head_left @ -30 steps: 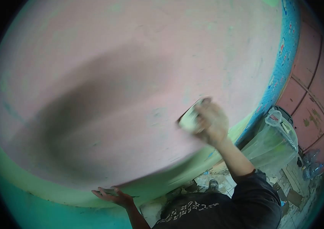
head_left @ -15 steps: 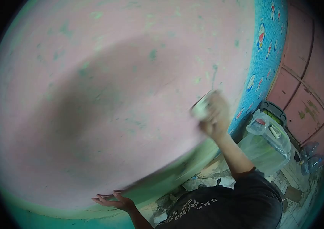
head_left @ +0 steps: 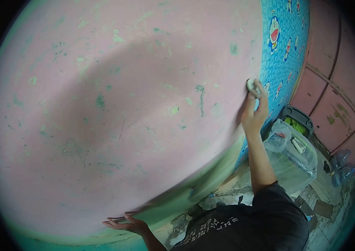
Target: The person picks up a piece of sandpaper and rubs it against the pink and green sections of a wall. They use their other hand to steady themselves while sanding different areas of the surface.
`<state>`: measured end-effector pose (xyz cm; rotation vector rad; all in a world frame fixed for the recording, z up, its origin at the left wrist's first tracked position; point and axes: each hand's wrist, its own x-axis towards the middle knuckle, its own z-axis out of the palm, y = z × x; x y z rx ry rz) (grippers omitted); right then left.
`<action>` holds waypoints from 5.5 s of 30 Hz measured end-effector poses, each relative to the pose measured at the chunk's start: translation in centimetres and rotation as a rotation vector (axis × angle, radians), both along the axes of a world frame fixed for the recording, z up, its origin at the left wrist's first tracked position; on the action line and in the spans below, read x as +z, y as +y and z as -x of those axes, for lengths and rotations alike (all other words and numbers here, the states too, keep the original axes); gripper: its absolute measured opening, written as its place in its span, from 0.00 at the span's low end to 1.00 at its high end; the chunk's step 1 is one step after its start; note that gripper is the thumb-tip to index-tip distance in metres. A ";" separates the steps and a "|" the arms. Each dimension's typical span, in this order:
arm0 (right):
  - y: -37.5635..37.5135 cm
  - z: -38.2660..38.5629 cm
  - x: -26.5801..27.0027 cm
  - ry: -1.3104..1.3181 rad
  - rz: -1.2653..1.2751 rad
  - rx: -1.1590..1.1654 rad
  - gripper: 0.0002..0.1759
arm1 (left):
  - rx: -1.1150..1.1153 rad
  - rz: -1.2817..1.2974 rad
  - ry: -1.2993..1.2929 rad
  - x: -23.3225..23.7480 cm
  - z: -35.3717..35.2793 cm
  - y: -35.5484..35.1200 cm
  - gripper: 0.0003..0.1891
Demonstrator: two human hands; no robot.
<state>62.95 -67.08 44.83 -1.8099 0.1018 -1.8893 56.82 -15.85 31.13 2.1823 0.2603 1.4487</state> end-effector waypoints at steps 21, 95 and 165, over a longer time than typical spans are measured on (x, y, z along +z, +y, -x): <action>-1.4 -1.2 1.5 0.054 0.546 0.036 0.16 | 0.016 0.111 -0.059 -0.7 -2.0 -3.1 0.46; 47.7 1.4 27.8 -0.263 1.080 0.122 0.13 | 0.024 -0.605 -0.312 13.6 -0.5 39.1 0.35; 42.9 1.6 31.0 -0.367 0.706 0.096 0.14 | -0.121 -1.016 -0.428 41.7 -1.5 33.6 0.31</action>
